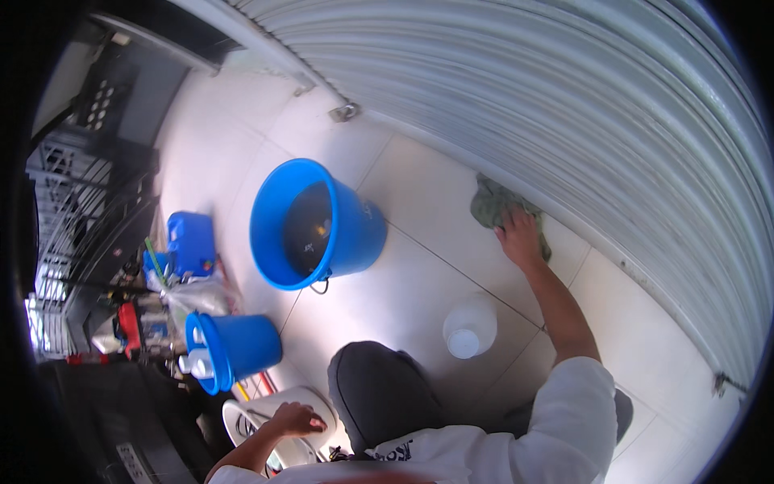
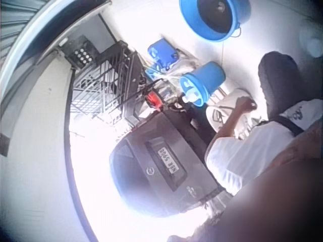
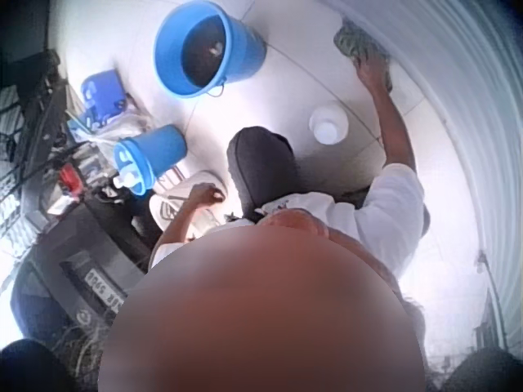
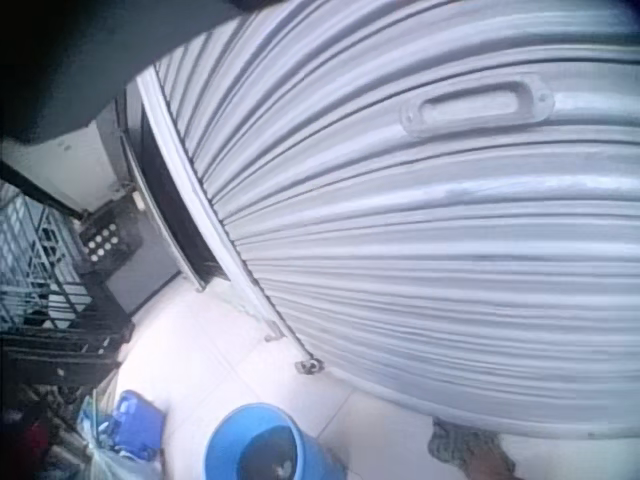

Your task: The person kneels on a tiled floor and wipes the surface near a metal shutter door using a cloth and a sponge. They repeatedly dip the cloth into a blue bucket of water, wring it out, and scrub the floor and door threshold. A white bottle is also handled and placed on the floor.

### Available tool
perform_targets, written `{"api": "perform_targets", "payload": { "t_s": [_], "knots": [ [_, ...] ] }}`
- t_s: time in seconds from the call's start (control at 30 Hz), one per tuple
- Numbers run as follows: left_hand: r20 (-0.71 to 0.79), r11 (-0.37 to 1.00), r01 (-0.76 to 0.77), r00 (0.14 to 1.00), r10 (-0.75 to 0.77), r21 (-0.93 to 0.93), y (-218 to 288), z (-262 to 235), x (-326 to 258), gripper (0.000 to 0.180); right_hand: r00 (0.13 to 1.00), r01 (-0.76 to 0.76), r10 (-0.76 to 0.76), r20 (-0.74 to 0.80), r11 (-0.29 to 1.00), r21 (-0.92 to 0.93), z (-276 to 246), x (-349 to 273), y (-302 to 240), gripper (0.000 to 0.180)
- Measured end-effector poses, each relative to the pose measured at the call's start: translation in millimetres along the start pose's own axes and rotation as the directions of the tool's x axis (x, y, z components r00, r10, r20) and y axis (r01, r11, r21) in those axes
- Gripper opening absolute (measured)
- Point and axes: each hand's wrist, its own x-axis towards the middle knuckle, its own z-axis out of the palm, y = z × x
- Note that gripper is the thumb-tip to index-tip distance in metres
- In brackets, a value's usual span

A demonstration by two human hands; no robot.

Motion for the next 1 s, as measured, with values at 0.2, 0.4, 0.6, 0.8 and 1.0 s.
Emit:
{"api": "perform_targets", "payload": {
  "t_s": [0.2,0.4,0.6,0.8,1.0],
  "knots": [
    [0.239,0.929,0.063,0.97,0.028,-0.364,79,61,-87,0.043,0.99,0.027,-0.03,-0.14,0.999,-0.028,35,69,-45,0.045],
    [0.279,0.93,0.241,0.946,-0.162,-0.277,146,75,-157,0.032,0.998,-0.027,0.025,-0.064,0.999,-0.021,46,81,-45,0.046],
    [0.497,0.84,0.377,0.854,-0.153,-0.39,188,74,-186,0.034,0.993,0.024,-0.024,-0.111,1.0,-0.01,47,81,-41,0.033],
    [-0.157,0.802,0.594,0.8,-0.58,0.061,136,-11,-172,0.023,0.995,0.083,-0.083,-0.053,0.997,-0.001,47,77,-30,0.036],
    [-0.957,0.958,0.165,-0.136,0.257,0.234,68,-205,-16,0.023,0.991,0.131,-0.131,-0.032,0.991,-0.01,31,67,-27,0.043]
  ]
}}
